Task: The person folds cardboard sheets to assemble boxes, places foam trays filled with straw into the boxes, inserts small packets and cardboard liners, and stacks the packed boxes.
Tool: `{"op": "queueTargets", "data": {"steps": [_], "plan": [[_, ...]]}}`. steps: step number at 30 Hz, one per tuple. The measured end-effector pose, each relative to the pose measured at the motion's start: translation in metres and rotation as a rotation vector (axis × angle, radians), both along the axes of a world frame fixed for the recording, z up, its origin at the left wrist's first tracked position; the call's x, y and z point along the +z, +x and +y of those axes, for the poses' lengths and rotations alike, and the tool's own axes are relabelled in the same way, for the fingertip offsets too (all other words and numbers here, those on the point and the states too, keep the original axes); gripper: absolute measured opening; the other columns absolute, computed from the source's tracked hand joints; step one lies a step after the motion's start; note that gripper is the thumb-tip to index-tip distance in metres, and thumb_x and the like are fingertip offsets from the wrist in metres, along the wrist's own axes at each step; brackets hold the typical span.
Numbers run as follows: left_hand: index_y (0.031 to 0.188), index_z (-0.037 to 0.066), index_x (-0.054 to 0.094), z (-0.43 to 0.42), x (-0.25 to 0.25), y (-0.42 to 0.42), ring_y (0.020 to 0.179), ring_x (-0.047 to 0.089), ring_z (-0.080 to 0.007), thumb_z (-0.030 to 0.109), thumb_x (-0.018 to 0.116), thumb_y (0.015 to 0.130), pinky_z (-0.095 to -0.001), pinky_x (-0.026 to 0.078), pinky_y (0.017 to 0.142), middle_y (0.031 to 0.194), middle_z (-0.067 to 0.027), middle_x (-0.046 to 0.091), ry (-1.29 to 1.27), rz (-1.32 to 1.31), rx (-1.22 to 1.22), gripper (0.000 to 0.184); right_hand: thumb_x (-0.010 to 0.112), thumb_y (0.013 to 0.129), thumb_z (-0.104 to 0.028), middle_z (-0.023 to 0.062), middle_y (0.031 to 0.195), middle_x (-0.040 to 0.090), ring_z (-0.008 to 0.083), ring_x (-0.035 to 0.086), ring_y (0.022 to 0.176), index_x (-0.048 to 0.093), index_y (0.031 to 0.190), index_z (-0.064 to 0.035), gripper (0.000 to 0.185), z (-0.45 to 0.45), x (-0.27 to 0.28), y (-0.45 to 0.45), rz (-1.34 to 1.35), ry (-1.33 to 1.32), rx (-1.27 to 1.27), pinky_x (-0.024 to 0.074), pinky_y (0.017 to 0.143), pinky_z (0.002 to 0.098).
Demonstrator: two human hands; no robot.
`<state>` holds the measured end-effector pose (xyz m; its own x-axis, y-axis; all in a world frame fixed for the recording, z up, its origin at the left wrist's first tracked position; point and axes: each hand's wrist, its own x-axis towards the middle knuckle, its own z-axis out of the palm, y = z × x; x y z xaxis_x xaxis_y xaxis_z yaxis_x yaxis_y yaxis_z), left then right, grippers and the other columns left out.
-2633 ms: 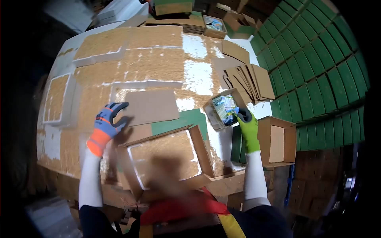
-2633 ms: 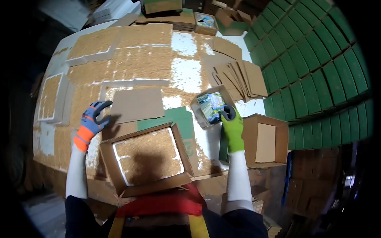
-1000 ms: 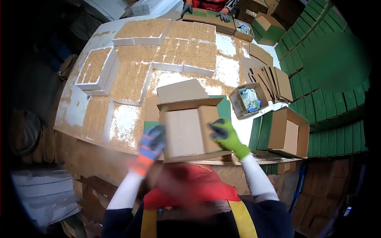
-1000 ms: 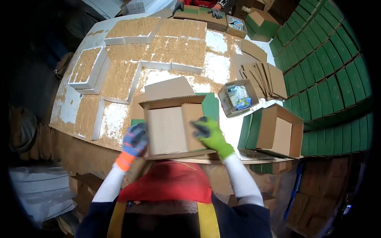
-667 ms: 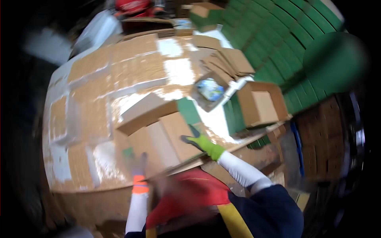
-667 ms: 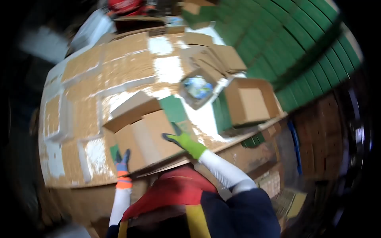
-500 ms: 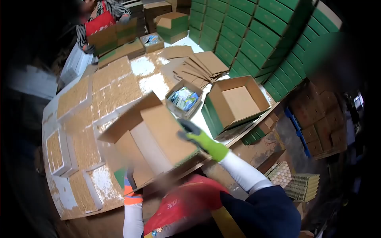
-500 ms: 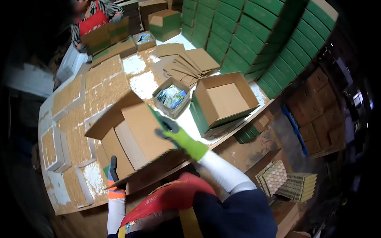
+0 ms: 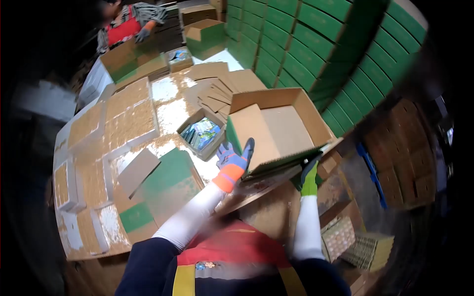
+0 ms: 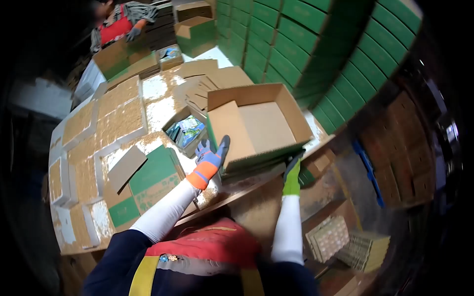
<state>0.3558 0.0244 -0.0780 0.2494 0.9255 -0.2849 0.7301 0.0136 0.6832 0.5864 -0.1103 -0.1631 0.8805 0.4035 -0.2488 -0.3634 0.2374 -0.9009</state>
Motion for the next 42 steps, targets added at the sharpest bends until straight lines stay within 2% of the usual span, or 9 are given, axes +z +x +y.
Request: {"op": "queueTargets", "data": {"steps": [8, 12, 14, 17, 21, 26, 30, 38, 42], "plan": [[0.144, 0.004, 0.03, 0.009, -0.04, -0.058, 0.128, 0.037, -0.0269, 0.067, 0.032, 0.089, -0.04, 0.038, 0.1, 0.141, -0.0121, 0.039, -0.755, -0.823, 0.051, 0.083, 0.034, 0.097, -0.054, 0.0072, 0.146, 0.033, 0.0207, 0.036, 0.127, 0.029, 0.145, -0.0067, 0.068, -0.007, 0.025, -0.039, -0.038, -0.003, 0.045, 0.0274, 0.108, 0.0322], [0.138, 0.005, 0.041, -0.019, -0.065, -0.239, 0.11, 0.055, -0.0202, 0.009, 0.064, 0.087, -0.0312, 0.046, 0.092, 0.127, -0.0076, 0.056, -0.055, -1.027, 0.308, 0.056, 0.046, 0.094, -0.045, 0.0099, 0.132, 0.045, 0.0206, 0.046, 0.117, 0.039, 0.135, -0.0014, 0.06, -0.045, 0.0, -0.122, -0.384, -0.177, 0.259, 0.0368, 0.099, 0.0318], [0.131, 0.004, 0.049, -0.041, -0.135, -0.358, 0.113, 0.054, -0.0299, 0.019, 0.068, 0.08, -0.039, 0.043, 0.097, 0.125, -0.018, 0.054, 0.55, -0.352, 0.648, 0.056, 0.052, 0.092, -0.04, 0.0113, 0.125, 0.051, 0.0206, 0.051, 0.112, 0.044, 0.131, 0.0012, 0.057, -0.038, -0.012, -0.193, -0.549, -0.233, 0.584, 0.0414, 0.094, 0.0315], [0.143, -0.002, 0.025, -0.101, -0.141, -0.443, 0.133, 0.031, -0.0393, 0.053, 0.073, 0.07, -0.047, 0.024, 0.11, 0.144, -0.0223, 0.034, 0.131, 0.499, 0.891, 0.104, 0.06, 0.088, -0.04, 0.018, 0.126, 0.052, 0.0258, 0.051, 0.116, 0.042, 0.132, 0.0048, 0.065, 0.0, -0.052, -0.282, -0.722, -0.358, 0.889, 0.0416, 0.096, 0.0355], [0.144, -0.008, 0.016, -0.124, -0.11, -0.465, 0.136, 0.026, -0.0418, 0.055, 0.073, 0.07, -0.0452, 0.025, 0.111, 0.145, -0.0298, 0.027, -0.025, 0.233, 0.708, 0.112, 0.063, 0.077, -0.057, 0.0327, 0.148, 0.018, 0.0396, 0.018, 0.14, 0.012, 0.144, 0.0103, 0.108, 0.031, -0.045, -0.341, -0.937, -0.986, 1.105, 0.0185, 0.114, 0.0437], [0.139, 0.009, 0.042, -0.103, 0.072, -0.484, 0.119, 0.051, -0.0355, 0.038, 0.082, 0.065, -0.0406, 0.04, 0.101, 0.133, -0.0212, 0.049, 0.438, 0.443, -0.099, 0.089, 0.06, 0.08, -0.056, 0.0287, 0.133, 0.046, 0.0429, 0.051, 0.115, 0.046, 0.133, -0.002, 0.078, 0.074, 0.101, -0.329, -1.146, -1.009, 1.33, 0.0397, 0.097, 0.0481], [0.112, 0.019, 0.066, 0.0, 0.072, -0.542, 0.112, 0.056, -0.03, 0.033, 0.074, 0.071, -0.0389, 0.046, 0.093, 0.126, -0.0089, 0.059, 0.141, 0.34, -0.008, 0.043, 0.07, 0.076, -0.038, 0.0103, 0.091, 0.062, 0.0297, 0.058, 0.084, 0.064, 0.099, -0.008, 0.038, 0.127, 0.163, -0.377, -2.004, -0.045, 0.909, 0.0431, 0.07, 0.0412], [0.132, 0.009, 0.047, 0.034, 0.054, -0.396, 0.136, 0.029, -0.0357, 0.036, 0.071, 0.069, -0.0545, 0.016, 0.112, 0.144, -0.0131, 0.039, 0.948, 0.471, -0.092, 0.073, 0.052, 0.086, -0.055, 0.0086, 0.108, 0.065, 0.031, 0.061, 0.1, 0.058, 0.123, -0.0266, 0.047, 0.274, 0.135, -0.352, -2.2, -0.087, 1.302, 0.0496, 0.083, 0.0388], [0.106, 0.012, 0.062, -0.012, 0.042, -0.402, 0.106, 0.056, -0.0297, 0.022, 0.072, 0.069, -0.0453, 0.037, 0.096, 0.109, -0.0101, 0.062, 1.08, 0.154, -0.098, 0.039, 0.062, 0.073, -0.064, 0.0152, 0.106, 0.066, 0.0308, 0.061, 0.101, 0.064, 0.116, -0.0096, 0.069, 0.282, 0.183, -0.402, -1.909, -0.634, 1.634, 0.0465, 0.09, 0.0399]]}}
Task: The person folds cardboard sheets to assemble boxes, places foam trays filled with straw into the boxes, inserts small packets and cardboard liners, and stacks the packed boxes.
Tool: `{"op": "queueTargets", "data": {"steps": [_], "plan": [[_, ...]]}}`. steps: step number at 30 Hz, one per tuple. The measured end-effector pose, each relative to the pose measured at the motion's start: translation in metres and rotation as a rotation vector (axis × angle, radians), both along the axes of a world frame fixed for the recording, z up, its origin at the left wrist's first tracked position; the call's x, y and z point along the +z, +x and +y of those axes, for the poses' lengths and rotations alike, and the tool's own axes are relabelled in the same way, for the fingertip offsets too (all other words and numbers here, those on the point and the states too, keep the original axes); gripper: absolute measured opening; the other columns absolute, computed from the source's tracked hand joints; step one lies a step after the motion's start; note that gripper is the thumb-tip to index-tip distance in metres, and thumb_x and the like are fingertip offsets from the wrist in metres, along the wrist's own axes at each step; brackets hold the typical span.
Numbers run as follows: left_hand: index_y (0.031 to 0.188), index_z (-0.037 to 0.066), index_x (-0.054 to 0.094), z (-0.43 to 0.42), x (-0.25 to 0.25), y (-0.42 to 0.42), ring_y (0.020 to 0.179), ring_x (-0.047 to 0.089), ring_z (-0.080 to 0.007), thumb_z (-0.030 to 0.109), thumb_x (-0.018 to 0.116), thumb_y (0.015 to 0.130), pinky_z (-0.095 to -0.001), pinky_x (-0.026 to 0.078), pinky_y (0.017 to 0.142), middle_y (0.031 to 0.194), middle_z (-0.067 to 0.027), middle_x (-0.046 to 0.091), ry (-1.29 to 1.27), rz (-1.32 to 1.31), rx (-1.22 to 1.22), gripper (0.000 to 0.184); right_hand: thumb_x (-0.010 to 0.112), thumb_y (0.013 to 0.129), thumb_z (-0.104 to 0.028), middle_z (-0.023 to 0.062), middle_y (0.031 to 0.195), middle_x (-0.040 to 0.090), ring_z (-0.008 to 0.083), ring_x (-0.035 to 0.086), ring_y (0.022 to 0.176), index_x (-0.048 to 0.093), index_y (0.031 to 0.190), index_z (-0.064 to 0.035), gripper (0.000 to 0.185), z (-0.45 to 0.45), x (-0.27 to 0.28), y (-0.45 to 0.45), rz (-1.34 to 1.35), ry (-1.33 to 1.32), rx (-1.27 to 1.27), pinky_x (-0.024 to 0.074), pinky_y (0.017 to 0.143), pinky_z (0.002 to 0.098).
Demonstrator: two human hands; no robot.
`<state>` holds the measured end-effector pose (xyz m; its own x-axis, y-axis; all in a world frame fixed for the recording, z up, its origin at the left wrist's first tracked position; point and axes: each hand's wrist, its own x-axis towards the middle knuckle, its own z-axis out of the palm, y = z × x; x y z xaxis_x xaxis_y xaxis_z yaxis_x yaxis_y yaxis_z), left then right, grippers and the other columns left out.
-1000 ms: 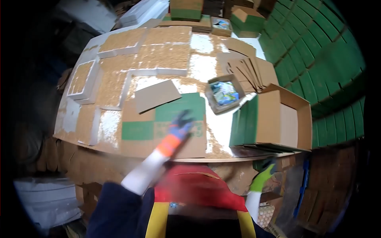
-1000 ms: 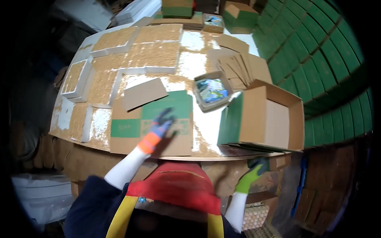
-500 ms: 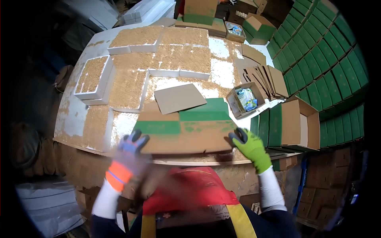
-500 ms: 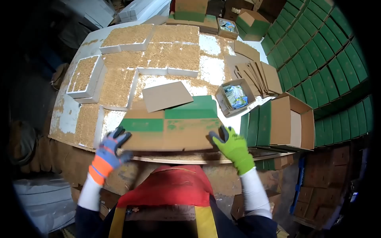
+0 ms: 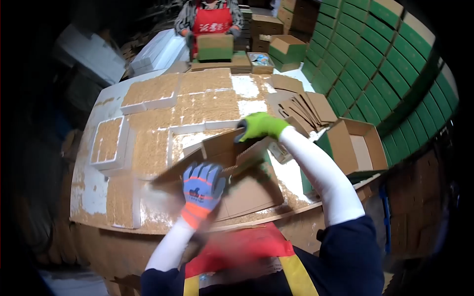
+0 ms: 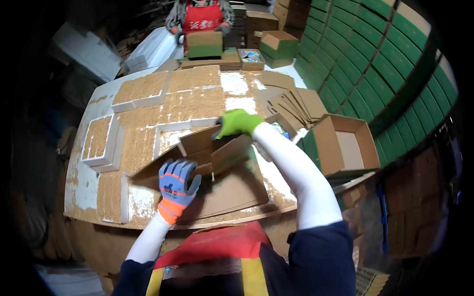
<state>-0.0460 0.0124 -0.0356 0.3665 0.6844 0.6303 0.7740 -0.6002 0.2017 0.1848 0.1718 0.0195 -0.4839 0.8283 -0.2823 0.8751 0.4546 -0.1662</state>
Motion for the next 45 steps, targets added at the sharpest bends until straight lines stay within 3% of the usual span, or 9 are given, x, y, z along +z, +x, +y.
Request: {"op": "queueTargets", "data": {"steps": [3, 8, 11, 17, 30, 36, 38, 41, 45], "plan": [[0.08, 0.013, 0.063, -0.011, 0.031, 0.031, 0.069, 0.057, -0.0288, 0.013, 0.071, 0.067, -0.0384, 0.039, 0.068, 0.071, -0.0047, 0.061, -0.049, -0.262, -0.054, 0.015, 0.062, 0.077, -0.057, 0.0124, 0.089, 0.067, 0.0312, 0.063, 0.087, 0.068, 0.099, -0.0114, 0.051, 0.005, -0.009, -0.023, 0.135, 0.406, 0.171, 0.049, 0.078, 0.0408], [0.125, 0.002, 0.055, -0.022, 0.039, -0.034, 0.105, 0.061, -0.0263, 0.008, 0.066, 0.075, -0.0398, 0.043, 0.098, 0.121, -0.0157, 0.061, -0.57, -0.425, -0.718, 0.052, 0.064, 0.075, -0.055, 0.0127, 0.084, 0.066, 0.033, 0.064, 0.082, 0.065, 0.091, -0.0139, 0.044, 0.005, -0.026, -0.052, 0.159, 0.271, 0.176, 0.049, 0.07, 0.0429], [0.127, 0.002, 0.054, 0.007, 0.004, -0.113, 0.115, 0.056, -0.0272, 0.003, 0.053, 0.081, -0.04, 0.045, 0.096, 0.127, -0.0186, 0.056, -0.5, -0.748, -0.291, 0.046, 0.066, 0.074, -0.052, 0.0113, 0.088, 0.067, 0.0329, 0.064, 0.083, 0.065, 0.099, -0.0173, 0.042, 0.012, -0.034, -0.056, 0.207, 0.304, 0.162, 0.0495, 0.073, 0.0429], [0.118, 0.013, 0.062, 0.035, -0.02, -0.024, 0.123, 0.046, -0.0362, 0.02, 0.061, 0.081, -0.0477, 0.032, 0.104, 0.133, -0.0131, 0.052, -0.258, 0.239, -0.164, 0.037, 0.074, 0.07, -0.043, 0.0155, 0.121, 0.056, 0.0339, 0.054, 0.11, 0.051, 0.128, -0.0135, 0.069, -0.028, -0.018, -0.024, 0.693, 0.83, 0.123, 0.0431, 0.092, 0.0434], [0.122, 0.011, 0.058, 0.05, -0.004, -0.039, 0.109, 0.053, -0.0351, 0.034, 0.06, 0.083, -0.0434, 0.037, 0.099, 0.125, -0.0136, 0.057, -0.713, -0.149, -0.309, 0.046, 0.079, 0.061, -0.054, 0.013, 0.11, 0.065, 0.0294, 0.062, 0.097, 0.065, 0.108, -0.0078, 0.068, -0.055, -0.029, -0.017, 0.216, -0.582, 0.201, 0.0492, 0.082, 0.0367], [0.124, 0.009, 0.056, 0.028, -0.031, -0.017, 0.112, 0.048, -0.0335, 0.04, 0.061, 0.082, -0.0466, 0.036, 0.099, 0.121, -0.014, 0.054, -0.102, 0.005, 0.111, 0.052, 0.072, 0.078, -0.027, 0.0099, 0.1, 0.064, 0.0214, 0.06, 0.093, 0.063, 0.106, -0.0018, 0.039, 0.026, -0.002, -0.012, 1.404, 0.139, -0.029, 0.0482, 0.085, 0.0322], [0.132, 0.006, 0.047, 0.015, -0.022, -0.024, 0.12, 0.044, -0.0363, 0.048, 0.063, 0.078, -0.0483, 0.031, 0.103, 0.131, -0.0185, 0.047, -0.071, 0.015, 0.148, 0.07, 0.067, 0.082, -0.04, 0.0204, 0.111, 0.059, 0.0255, 0.059, 0.101, 0.053, 0.121, 0.0007, 0.058, 0.024, -0.027, -0.014, 0.518, -0.093, -0.36, 0.0477, 0.087, 0.0344], [0.145, -0.001, 0.02, 0.01, -0.041, -0.016, 0.13, 0.031, -0.0475, 0.068, 0.062, 0.069, -0.054, 0.023, 0.107, 0.147, -0.0279, 0.023, -0.344, -0.188, 0.793, 0.111, 0.067, 0.082, -0.041, 0.0196, 0.104, 0.057, 0.0271, 0.059, 0.096, 0.043, 0.131, -0.0007, 0.068, -0.051, -0.063, -0.01, 0.138, 0.881, 0.179, 0.0477, 0.081, 0.0336], [0.142, -0.002, 0.029, 0.005, -0.033, -0.021, 0.113, 0.054, -0.0399, 0.074, 0.057, 0.071, -0.0424, 0.042, 0.096, 0.13, -0.0255, 0.051, -1.174, -0.474, 0.655, 0.108, 0.056, 0.087, -0.055, 0.0122, 0.083, 0.057, 0.0276, 0.062, 0.076, 0.044, 0.131, -0.0053, 0.067, -0.047, -0.074, 0.05, 0.414, -0.267, -0.584, 0.0503, 0.066, 0.0378]]}}
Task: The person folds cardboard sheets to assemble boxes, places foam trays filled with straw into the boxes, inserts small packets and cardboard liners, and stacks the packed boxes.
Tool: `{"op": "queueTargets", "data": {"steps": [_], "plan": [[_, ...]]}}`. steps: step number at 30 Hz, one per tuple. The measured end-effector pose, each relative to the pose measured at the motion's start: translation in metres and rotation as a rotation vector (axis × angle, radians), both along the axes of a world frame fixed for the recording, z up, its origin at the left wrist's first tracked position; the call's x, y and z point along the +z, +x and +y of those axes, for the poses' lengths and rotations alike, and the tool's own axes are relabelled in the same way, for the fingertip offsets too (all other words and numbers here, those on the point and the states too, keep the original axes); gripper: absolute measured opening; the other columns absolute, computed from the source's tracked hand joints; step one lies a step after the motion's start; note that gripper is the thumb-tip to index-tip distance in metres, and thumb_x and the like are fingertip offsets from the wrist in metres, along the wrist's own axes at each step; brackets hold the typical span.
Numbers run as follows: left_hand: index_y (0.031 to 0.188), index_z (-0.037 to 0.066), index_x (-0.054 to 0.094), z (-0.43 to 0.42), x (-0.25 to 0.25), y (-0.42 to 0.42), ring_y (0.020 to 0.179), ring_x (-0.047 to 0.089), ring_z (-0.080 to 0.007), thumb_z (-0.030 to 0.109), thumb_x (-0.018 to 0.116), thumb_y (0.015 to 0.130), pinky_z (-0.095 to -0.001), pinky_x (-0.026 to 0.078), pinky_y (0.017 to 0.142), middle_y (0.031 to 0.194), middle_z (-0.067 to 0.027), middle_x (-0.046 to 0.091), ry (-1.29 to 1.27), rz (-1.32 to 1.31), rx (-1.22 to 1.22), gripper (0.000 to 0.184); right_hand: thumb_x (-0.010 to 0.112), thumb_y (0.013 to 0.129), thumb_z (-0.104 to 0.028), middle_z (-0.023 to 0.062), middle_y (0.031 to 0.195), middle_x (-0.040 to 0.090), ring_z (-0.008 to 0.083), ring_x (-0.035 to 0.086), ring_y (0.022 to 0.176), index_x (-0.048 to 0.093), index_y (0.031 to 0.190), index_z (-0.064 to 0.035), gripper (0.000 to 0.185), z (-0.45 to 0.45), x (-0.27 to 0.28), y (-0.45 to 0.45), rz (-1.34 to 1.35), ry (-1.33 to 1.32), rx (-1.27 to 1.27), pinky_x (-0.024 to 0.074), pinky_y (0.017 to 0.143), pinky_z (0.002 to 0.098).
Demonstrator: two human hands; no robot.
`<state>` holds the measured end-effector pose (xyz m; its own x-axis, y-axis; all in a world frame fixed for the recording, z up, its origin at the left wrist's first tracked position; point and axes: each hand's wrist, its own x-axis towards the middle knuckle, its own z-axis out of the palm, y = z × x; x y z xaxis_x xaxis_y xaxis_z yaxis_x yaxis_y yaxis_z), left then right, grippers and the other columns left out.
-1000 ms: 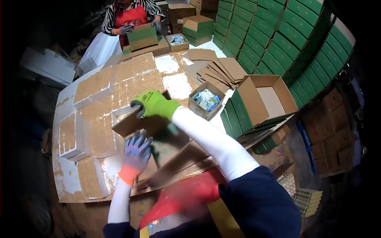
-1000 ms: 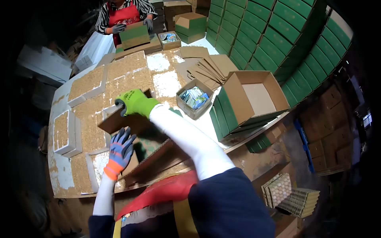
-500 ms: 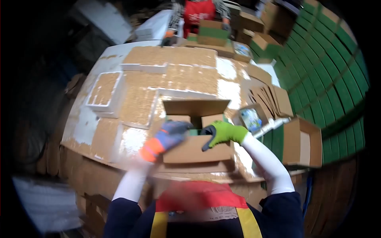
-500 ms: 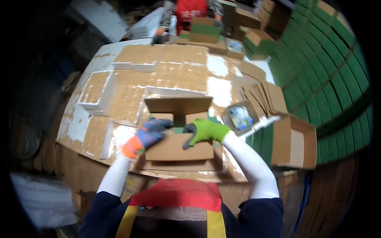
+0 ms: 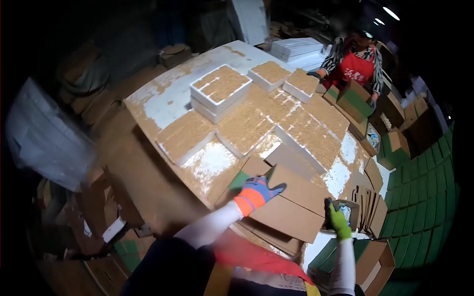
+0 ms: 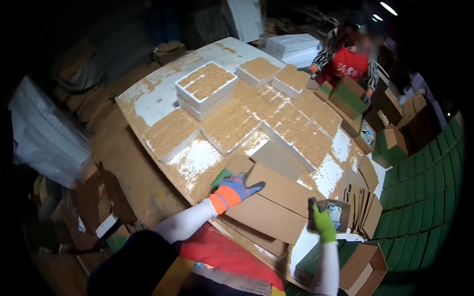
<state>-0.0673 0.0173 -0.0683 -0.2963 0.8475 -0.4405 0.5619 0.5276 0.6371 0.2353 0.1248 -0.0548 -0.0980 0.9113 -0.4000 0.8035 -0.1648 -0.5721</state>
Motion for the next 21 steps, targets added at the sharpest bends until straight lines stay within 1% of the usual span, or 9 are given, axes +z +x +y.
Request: {"op": "queueTargets", "data": {"steps": [2, 5, 6, 9, 11, 13, 14, 18, 21], "plan": [[0.138, -0.001, 0.037, -0.002, 0.012, 0.006, 0.111, 0.056, -0.0368, 0.082, 0.045, 0.071, -0.0409, 0.044, 0.095, 0.122, -0.0253, 0.055, 0.19, 0.068, -0.158, 0.107, 0.054, 0.087, -0.057, 0.0135, 0.099, 0.053, 0.0294, 0.061, 0.087, 0.04, 0.134, -0.0063, 0.071, -0.013, 0.03, 0.027, 0.125, -0.495, 0.011, 0.05, 0.073, 0.0426], [0.132, -0.003, 0.044, -0.028, 0.029, 0.009, 0.115, 0.052, -0.0375, 0.072, 0.058, 0.073, -0.0429, 0.042, 0.095, 0.126, -0.0259, 0.052, 0.828, 0.176, -0.277, 0.097, 0.051, 0.087, -0.06, 0.0154, 0.122, 0.047, 0.0322, 0.058, 0.103, 0.035, 0.139, -0.008, 0.076, -0.059, 0.052, 0.039, 0.873, -0.774, -0.062, 0.0496, 0.083, 0.0498], [0.132, 0.002, 0.046, -0.032, 0.028, 0.006, 0.114, 0.055, -0.0282, 0.06, 0.061, 0.081, -0.0376, 0.046, 0.091, 0.128, -0.0196, 0.053, 1.026, 0.304, -0.349, 0.079, 0.05, 0.087, -0.062, 0.016, 0.13, 0.045, 0.0331, 0.057, 0.108, 0.033, 0.141, -0.0085, 0.077, -0.076, 0.046, 0.037, 1.022, -0.743, -0.062, 0.0494, 0.086, 0.0522], [0.135, 0.003, 0.042, -0.026, 0.003, -0.006, 0.11, 0.057, -0.0283, 0.057, 0.057, 0.084, -0.0379, 0.046, 0.089, 0.123, -0.019, 0.056, 0.958, 0.079, -0.326, 0.075, 0.062, 0.082, -0.057, 0.0169, 0.139, 0.042, 0.0346, 0.052, 0.118, 0.031, 0.142, -0.0079, 0.083, -0.113, -0.035, 0.036, 1.09, -0.075, -0.11, 0.0481, 0.092, 0.0519], [0.137, 0.003, 0.039, -0.016, -0.032, -0.02, 0.105, 0.06, -0.0284, 0.053, 0.052, 0.088, -0.0382, 0.047, 0.086, 0.117, -0.0184, 0.06, 0.6, -0.33, -0.12, 0.072, 0.071, 0.077, -0.047, 0.0167, 0.141, 0.04, 0.0329, 0.049, 0.123, 0.031, 0.143, -0.0069, 0.087, -0.124, -0.12, 0.076, 0.515, 0.04, 0.133, 0.0477, 0.094, 0.046], [0.14, 0.003, 0.035, -0.017, -0.054, -0.009, 0.1, 0.062, -0.0284, 0.05, 0.048, 0.091, -0.0384, 0.048, 0.084, 0.112, -0.0177, 0.064, 0.374, 0.102, -0.133, 0.068, 0.074, 0.075, -0.042, 0.0151, 0.143, 0.039, 0.0284, 0.043, 0.128, 0.032, 0.142, -0.0048, 0.087, -0.139, -0.245, 0.119, -0.185, 0.349, 0.456, 0.043, 0.099, 0.0379], [0.14, 0.003, 0.035, -0.02, -0.05, -0.005, 0.1, 0.062, -0.0284, 0.05, 0.048, 0.091, -0.0384, 0.048, 0.084, 0.112, -0.0177, 0.064, 0.367, 0.1, -0.122, 0.068, 0.07, 0.08, -0.035, 0.014, 0.144, 0.038, 0.024, 0.039, 0.131, 0.034, 0.142, -0.0029, 0.078, -0.144, -0.195, 0.094, -0.24, 0.098, 0.264, 0.0362, 0.104, 0.0335], [0.141, -0.002, 0.03, -0.001, -0.047, -0.008, 0.109, 0.057, -0.0371, 0.058, 0.042, 0.089, -0.0427, 0.044, 0.091, 0.115, -0.0248, 0.06, 0.017, 0.107, -0.205, 0.08, 0.066, 0.083, -0.025, 0.0144, 0.148, 0.032, 0.0253, 0.034, 0.134, 0.028, 0.144, -0.0029, 0.076, -0.088, -0.07, 0.04, 0.472, 0.393, -0.085, 0.0303, 0.108, 0.0346], [0.138, 0.001, 0.037, -0.009, -0.067, -0.028, 0.116, 0.053, -0.0357, 0.056, 0.047, 0.088, -0.0423, 0.04, 0.099, 0.124, -0.022, 0.056, 0.318, -0.177, -0.107, 0.075, 0.064, 0.085, -0.017, 0.0147, 0.151, 0.028, 0.0262, 0.029, 0.137, 0.023, 0.146, -0.0029, 0.075, -0.076, -0.019, -0.012, 0.384, 0.604, 0.158, 0.0258, 0.111, 0.0354]]}}
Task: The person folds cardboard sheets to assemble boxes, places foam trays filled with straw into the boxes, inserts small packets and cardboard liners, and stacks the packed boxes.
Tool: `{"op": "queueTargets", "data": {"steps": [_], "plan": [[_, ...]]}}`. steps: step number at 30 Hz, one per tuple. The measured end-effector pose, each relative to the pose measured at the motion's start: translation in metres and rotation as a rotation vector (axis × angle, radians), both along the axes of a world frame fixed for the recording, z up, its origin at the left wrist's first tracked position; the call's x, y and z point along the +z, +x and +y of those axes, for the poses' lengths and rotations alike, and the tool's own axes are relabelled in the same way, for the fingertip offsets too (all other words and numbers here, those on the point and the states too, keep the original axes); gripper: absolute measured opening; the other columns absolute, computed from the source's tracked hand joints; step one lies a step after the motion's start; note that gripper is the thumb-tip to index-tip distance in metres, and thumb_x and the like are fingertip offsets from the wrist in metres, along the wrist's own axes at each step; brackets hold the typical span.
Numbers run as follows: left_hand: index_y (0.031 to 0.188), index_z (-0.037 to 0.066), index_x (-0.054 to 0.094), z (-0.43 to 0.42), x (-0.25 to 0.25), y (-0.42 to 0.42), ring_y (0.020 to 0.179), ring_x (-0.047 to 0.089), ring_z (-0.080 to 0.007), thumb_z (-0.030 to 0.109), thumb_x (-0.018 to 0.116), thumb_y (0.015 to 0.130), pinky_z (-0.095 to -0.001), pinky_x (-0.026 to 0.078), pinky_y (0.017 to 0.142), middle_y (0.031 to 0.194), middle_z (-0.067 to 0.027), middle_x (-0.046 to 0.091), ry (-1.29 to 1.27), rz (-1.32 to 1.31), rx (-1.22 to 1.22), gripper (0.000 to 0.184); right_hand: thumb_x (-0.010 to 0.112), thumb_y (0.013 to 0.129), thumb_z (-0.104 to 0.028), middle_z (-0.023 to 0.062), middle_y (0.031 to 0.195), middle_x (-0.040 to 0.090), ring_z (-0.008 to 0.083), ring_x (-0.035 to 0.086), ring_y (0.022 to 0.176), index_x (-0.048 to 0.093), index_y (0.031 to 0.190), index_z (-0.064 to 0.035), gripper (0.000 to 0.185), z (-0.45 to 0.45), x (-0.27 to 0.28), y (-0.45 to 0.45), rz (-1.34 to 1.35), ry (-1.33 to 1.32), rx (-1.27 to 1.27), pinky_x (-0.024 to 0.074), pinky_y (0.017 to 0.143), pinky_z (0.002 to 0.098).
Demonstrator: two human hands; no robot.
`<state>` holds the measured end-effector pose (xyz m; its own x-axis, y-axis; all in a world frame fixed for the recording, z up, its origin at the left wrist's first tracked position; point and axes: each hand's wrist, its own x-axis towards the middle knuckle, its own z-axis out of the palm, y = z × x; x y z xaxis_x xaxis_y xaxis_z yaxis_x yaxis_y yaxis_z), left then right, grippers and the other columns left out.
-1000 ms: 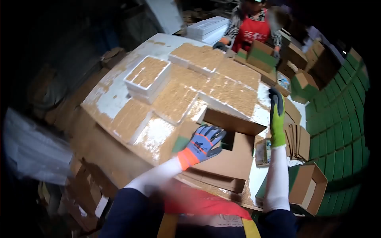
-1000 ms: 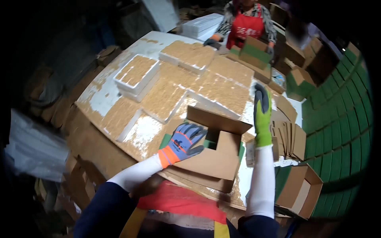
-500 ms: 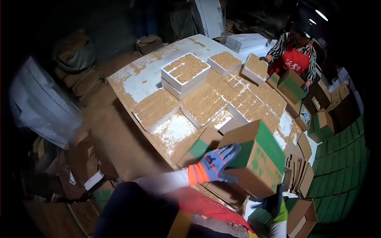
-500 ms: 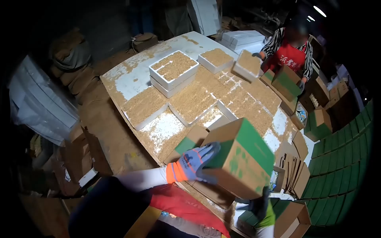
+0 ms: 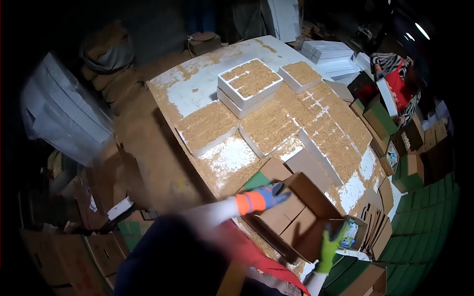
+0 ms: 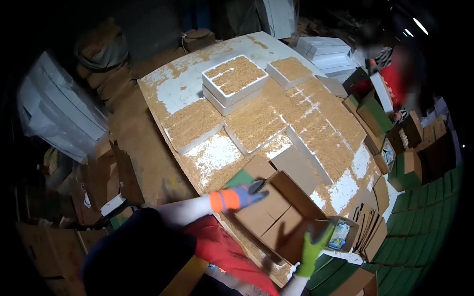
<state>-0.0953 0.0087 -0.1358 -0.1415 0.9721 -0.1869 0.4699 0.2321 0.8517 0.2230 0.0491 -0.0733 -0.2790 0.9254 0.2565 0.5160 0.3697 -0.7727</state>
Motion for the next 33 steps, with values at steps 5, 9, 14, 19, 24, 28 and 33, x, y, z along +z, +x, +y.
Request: {"op": "queueTargets", "data": {"steps": [5, 9, 14, 19, 24, 28, 33], "plan": [[0.141, 0.007, 0.034, -0.042, -0.104, -0.219, 0.129, 0.039, -0.0358, 0.072, 0.048, 0.078, -0.0491, 0.032, 0.104, 0.143, -0.0228, 0.036, 0.042, 0.06, 1.367, 0.092, 0.072, 0.078, -0.02, 0.0209, 0.149, 0.028, 0.0332, 0.026, 0.139, 0.023, 0.146, 0.0, 0.086, 0.032, -0.032, -0.013, -0.429, 0.112, -0.088, 0.0211, 0.113, 0.0384], [0.148, 0.015, 0.023, -0.055, -0.135, -0.292, 0.132, 0.028, -0.0467, 0.087, 0.041, 0.067, -0.0568, 0.024, 0.105, 0.146, -0.0249, 0.028, -0.638, 0.25, 1.535, 0.11, 0.073, 0.077, -0.017, 0.022, 0.146, 0.032, 0.0335, 0.03, 0.137, 0.025, 0.144, 0.0023, 0.084, 0.032, -0.038, -0.009, -0.443, 0.145, -0.111, 0.0236, 0.113, 0.0383], [0.145, 0.006, 0.029, -0.079, -0.19, -0.324, 0.127, 0.042, -0.0345, 0.071, 0.052, 0.079, -0.0413, 0.033, 0.105, 0.141, -0.021, 0.039, 0.261, 0.255, 1.297, 0.096, 0.075, 0.076, -0.018, 0.0222, 0.141, 0.04, 0.0336, 0.039, 0.131, 0.034, 0.139, 0.0043, 0.078, 0.033, -0.049, -0.012, -0.308, 0.087, -0.163, 0.0308, 0.109, 0.0385], [0.142, 0.004, 0.034, -0.066, -0.088, -0.285, 0.122, 0.047, -0.0306, 0.062, 0.055, 0.084, -0.0404, 0.04, 0.101, 0.143, -0.0148, 0.04, 0.312, -0.926, 1.064, 0.085, 0.07, 0.079, -0.018, 0.0164, 0.139, 0.044, 0.0293, 0.041, 0.13, 0.035, 0.141, -0.0049, 0.072, 0.024, -0.034, -0.021, -0.096, 0.047, -0.163, 0.0328, 0.108, 0.0359], [0.141, 0.004, 0.035, -0.087, -0.131, -0.307, 0.119, 0.051, -0.0282, 0.048, 0.051, 0.091, -0.0395, 0.043, 0.1, 0.137, -0.0125, 0.047, 0.273, -1.036, 0.793, 0.068, 0.066, 0.083, -0.021, 0.0119, 0.141, 0.043, 0.0285, 0.043, 0.127, 0.034, 0.143, -0.0097, 0.068, 0.021, -0.029, -0.022, -0.098, 0.013, -0.209, 0.0352, 0.106, 0.0352], [0.141, 0.004, 0.034, -0.103, -0.088, -0.249, 0.12, 0.05, -0.0287, 0.048, 0.05, 0.092, -0.0396, 0.043, 0.101, 0.138, -0.0131, 0.047, 0.339, -1.095, 0.73, 0.068, 0.064, 0.083, -0.024, 0.0136, 0.136, 0.047, 0.031, 0.049, 0.117, 0.035, 0.142, -0.0118, 0.067, 0.023, -0.031, -0.015, -0.085, 0.069, -0.21, 0.0392, 0.1, 0.0381], [0.142, 0.003, 0.033, -0.131, -0.021, -0.195, 0.122, 0.049, -0.0295, 0.048, 0.049, 0.093, -0.0398, 0.043, 0.101, 0.139, -0.0137, 0.046, 0.429, -1.127, 0.6, 0.069, 0.061, 0.085, -0.026, 0.0138, 0.131, 0.049, 0.0336, 0.048, 0.113, 0.035, 0.142, -0.0135, 0.063, 0.026, -0.042, -0.014, -0.118, 0.041, -0.208, 0.0377, 0.098, 0.0398]]}}
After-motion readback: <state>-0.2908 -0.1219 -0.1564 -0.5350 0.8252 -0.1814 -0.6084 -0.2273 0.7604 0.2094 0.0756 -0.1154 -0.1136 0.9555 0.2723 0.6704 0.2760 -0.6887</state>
